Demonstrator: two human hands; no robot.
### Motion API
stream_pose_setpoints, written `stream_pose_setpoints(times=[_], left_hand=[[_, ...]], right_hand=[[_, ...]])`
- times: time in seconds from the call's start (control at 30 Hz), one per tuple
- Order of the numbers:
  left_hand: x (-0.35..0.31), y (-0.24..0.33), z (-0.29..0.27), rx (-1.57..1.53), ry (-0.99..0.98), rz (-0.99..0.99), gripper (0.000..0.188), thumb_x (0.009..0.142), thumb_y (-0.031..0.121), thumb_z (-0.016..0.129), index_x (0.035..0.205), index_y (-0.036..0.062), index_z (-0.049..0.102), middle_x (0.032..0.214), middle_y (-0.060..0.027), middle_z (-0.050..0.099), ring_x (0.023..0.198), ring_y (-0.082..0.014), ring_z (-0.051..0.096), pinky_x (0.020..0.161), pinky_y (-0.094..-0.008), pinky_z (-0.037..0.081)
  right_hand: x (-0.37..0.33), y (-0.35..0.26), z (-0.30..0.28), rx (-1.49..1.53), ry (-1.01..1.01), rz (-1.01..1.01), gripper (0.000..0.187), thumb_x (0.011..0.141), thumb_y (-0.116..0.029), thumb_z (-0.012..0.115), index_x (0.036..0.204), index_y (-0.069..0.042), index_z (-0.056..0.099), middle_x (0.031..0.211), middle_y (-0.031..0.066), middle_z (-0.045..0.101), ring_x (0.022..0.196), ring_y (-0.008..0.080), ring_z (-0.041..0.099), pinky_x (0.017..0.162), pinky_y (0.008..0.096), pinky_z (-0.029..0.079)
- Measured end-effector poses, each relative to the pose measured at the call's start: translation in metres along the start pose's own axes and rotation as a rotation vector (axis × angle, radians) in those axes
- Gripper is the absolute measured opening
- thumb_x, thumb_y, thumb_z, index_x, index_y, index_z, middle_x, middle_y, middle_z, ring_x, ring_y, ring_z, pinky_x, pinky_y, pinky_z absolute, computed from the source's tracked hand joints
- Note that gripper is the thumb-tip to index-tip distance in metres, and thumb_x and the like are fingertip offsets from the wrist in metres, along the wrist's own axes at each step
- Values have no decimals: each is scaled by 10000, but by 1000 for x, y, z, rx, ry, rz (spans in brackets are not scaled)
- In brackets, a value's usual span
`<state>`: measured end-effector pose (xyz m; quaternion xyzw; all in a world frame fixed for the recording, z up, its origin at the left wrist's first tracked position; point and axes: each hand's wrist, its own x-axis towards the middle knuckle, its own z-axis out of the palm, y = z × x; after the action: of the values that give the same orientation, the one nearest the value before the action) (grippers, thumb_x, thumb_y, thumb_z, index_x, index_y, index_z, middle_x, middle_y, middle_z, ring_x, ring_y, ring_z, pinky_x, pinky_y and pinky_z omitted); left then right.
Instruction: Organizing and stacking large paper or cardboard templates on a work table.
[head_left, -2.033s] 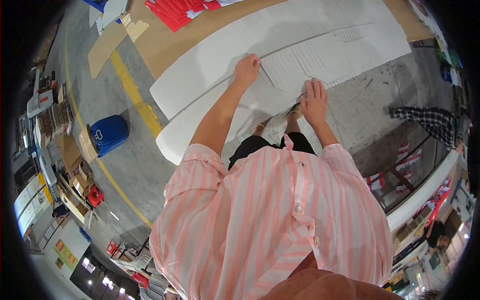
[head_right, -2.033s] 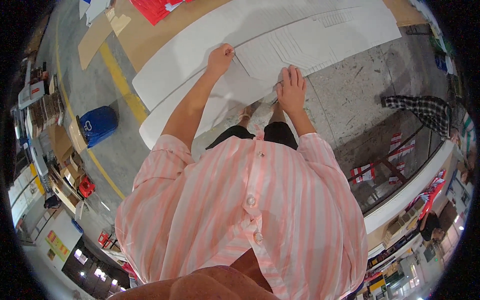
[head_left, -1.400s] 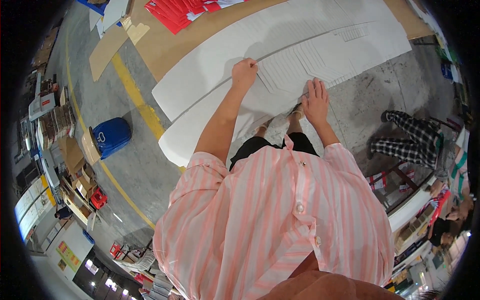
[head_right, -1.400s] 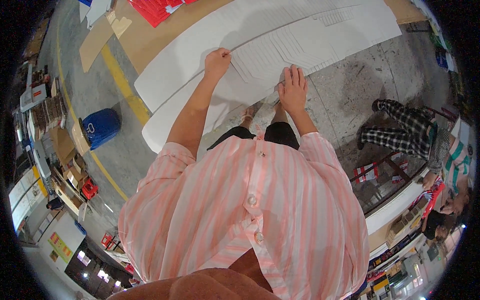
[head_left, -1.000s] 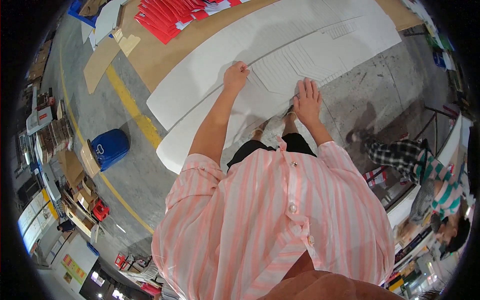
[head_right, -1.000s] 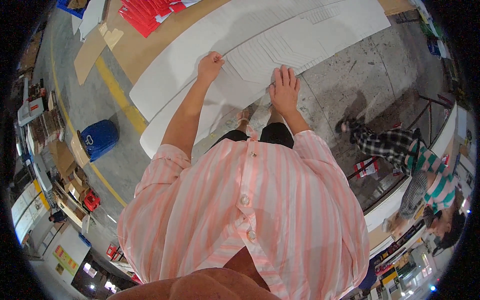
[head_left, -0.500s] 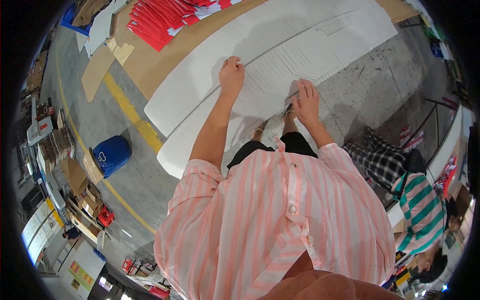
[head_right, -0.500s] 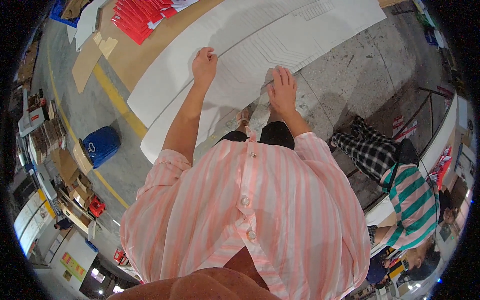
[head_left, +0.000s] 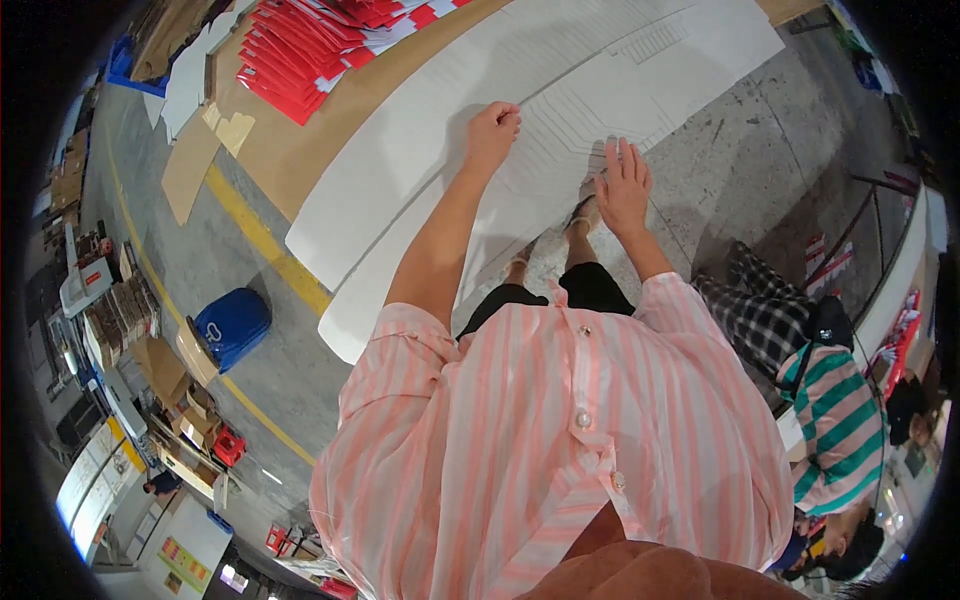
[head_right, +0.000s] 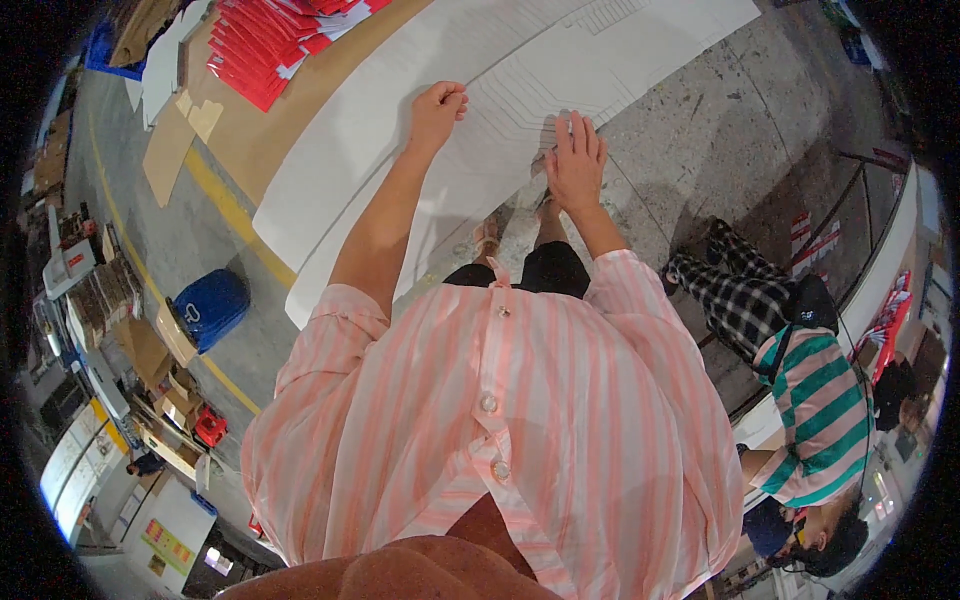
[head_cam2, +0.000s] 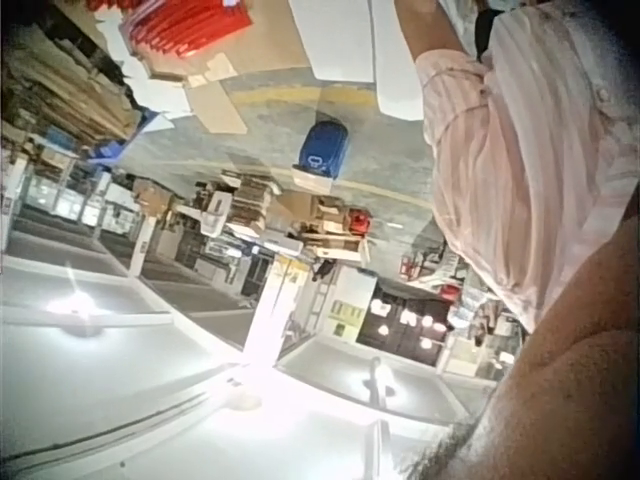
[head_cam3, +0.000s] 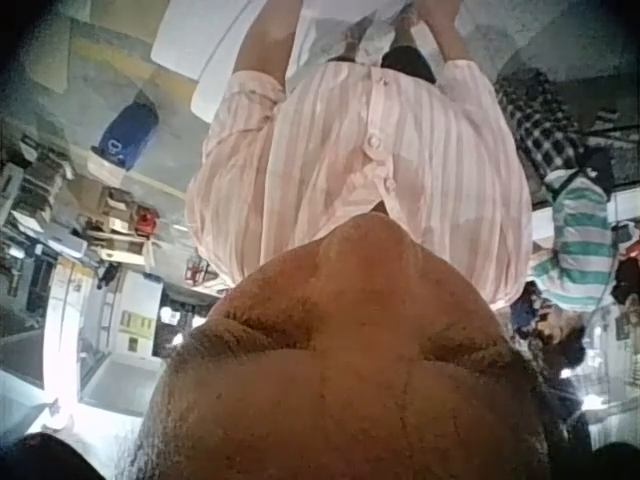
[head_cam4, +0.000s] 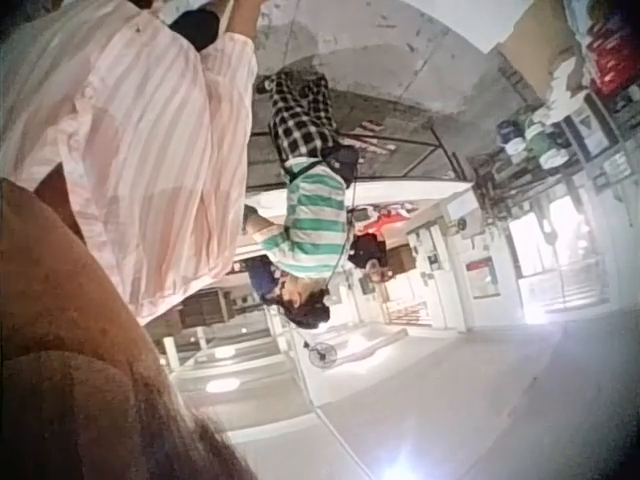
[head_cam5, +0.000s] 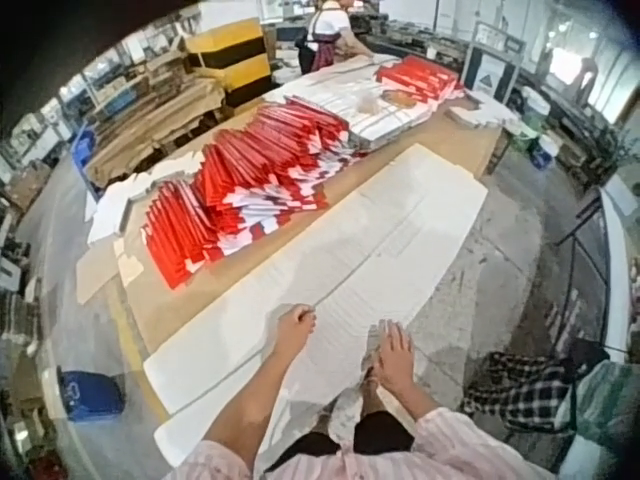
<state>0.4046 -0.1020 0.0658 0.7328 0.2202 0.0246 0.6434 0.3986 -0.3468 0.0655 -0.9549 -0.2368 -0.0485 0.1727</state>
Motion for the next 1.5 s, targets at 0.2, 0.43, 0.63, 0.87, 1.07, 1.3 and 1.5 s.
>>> stream_pose_setpoints(times=[0.2, 0.43, 0.63, 0.87, 1.07, 1.3, 1.5], left_hand=[[18, -12, 14, 97, 20, -64, 202, 822, 72, 527, 988, -14, 604, 782, -88, 628, 651, -121, 593, 577, -247, 506], [32, -21, 17, 458, 60, 17, 210, 771, 150, 589, 921, 11, 636, 701, -62, 627, 552, -124, 590, 535, -246, 491], [38, -24, 15, 527, 145, 49, 159, 755, 169, 603, 838, 34, 619, 681, -56, 618, 515, -132, 579, 515, -270, 469], [35, 1, 21, 621, 127, 12, 145, 750, 169, 598, 834, 52, 617, 760, -82, 639, 680, -207, 617, 626, -317, 475], [30, 7, 27, 592, 271, 181, 152, 765, 161, 586, 863, 52, 624, 799, -103, 635, 732, -230, 612, 663, -323, 473], [30, 18, 38, 501, 26, 417, 166, 751, 67, 533, 884, 67, 633, 854, -89, 623, 813, -282, 574, 736, -362, 461], [12, 0, 38, 820, -167, 808, 256, 720, 26, 544, 952, 93, 630, 942, -48, 594, 923, -264, 512, 776, -348, 454]], right_hand=[[-1, 5, 7, -31, -84, 15, 536, 801, -254, 557, 1292, -125, 388, 1376, 92, 305, 1281, 291, 252, 997, 547, 219], [-2, 2, 6, 5, -89, 28, 532, 803, -244, 551, 1295, -128, 385, 1376, 89, 304, 1281, 290, 252, 1003, 550, 218], [2, -4, 5, 0, -85, 11, 505, 824, -248, 511, 1293, -115, 380, 1379, 97, 298, 1277, 302, 256, 997, 539, 225], [4, -1, 3, 5, -121, 41, 508, 839, -253, 499, 1306, -108, 361, 1397, 93, 269, 1293, 304, 231, 1002, 542, 206], [2, 4, 2, 116, -52, 28, 519, 808, -233, 539, 1284, -95, 385, 1360, 101, 315, 1276, 299, 258, 1006, 534, 215], [7, 7, -6, 74, 15, 47, 505, 812, -207, 539, 1283, -90, 396, 1341, 121, 342, 1243, 311, 300, 992, 494, 239], [3, 5, -1, -14, -56, 42, 539, 808, -221, 537, 1305, -109, 362, 1371, 110, 304, 1276, 302, 263, 993, 532, 229]])
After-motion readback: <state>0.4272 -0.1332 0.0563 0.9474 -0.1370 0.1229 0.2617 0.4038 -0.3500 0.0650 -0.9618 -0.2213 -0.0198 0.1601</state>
